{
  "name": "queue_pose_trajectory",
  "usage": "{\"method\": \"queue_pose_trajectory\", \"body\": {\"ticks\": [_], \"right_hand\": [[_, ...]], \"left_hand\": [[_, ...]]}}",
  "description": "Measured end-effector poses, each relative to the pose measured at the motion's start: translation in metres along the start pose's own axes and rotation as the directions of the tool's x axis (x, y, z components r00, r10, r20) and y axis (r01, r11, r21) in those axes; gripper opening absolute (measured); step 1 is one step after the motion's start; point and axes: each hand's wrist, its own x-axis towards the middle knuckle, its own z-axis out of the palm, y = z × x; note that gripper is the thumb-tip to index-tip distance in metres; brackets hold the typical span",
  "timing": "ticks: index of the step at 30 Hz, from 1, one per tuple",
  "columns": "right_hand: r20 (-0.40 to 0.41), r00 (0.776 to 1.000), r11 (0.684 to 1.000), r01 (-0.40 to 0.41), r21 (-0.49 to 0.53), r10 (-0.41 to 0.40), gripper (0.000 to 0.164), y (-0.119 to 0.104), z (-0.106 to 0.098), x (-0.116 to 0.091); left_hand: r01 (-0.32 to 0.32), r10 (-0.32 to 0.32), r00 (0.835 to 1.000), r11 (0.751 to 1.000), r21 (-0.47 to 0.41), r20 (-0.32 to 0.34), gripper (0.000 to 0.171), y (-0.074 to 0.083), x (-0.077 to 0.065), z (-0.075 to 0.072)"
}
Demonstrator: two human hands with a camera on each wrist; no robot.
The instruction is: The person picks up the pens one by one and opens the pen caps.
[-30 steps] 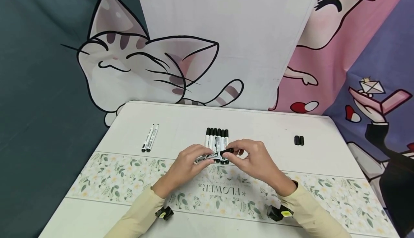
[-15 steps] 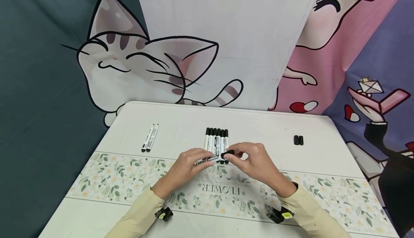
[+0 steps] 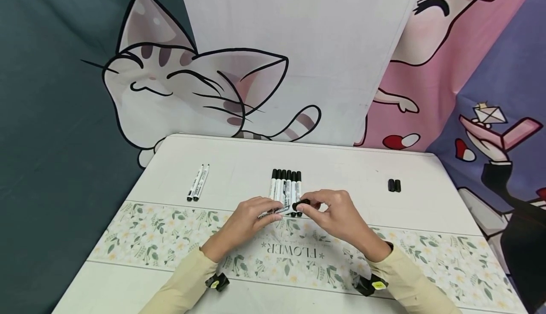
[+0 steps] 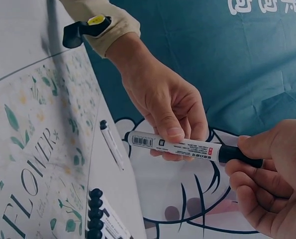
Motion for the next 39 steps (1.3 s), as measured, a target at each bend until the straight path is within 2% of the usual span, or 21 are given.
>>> {"method": "queue_pose_trajectory", "body": {"ticks": [13,19,24,32,39], "right_hand": [[-0.001,0.998,0.998,0.062,-0.012,-0.062,0.01,0.003,-0.001,-0.001],[0.006,0.999,0.998,0.055,-0.027,-0.054,0.013,0.002,-0.004,-0.001],[0.002,1.0,0.999,0.03,-0.042,-0.03,0.017,0.002,-0.006,0.0],[-0.03,0.999,0.997,0.033,-0.063,-0.035,0.022,0.002,-0.01,0.001],[-0.089,0.996,0.998,0.021,-0.062,-0.026,0.023,0.005,-0.017,0.001]], "left_hand": [[-0.046,0.046,0.998,0.999,-0.006,0.039,0.028,-0.001,0.0,0.0],[-0.073,0.073,0.997,0.997,-0.002,0.01,0.028,-0.002,-0.002,0.0],[-0.042,0.042,0.999,0.999,-0.005,0.0,0.029,-0.002,-0.002,-0.001],[0.028,-0.028,1.0,0.999,-0.027,0.005,0.03,-0.002,-0.004,-0.004],[0.034,-0.035,0.999,0.999,-0.012,-0.019,0.03,-0.005,-0.005,-0.011]]}}
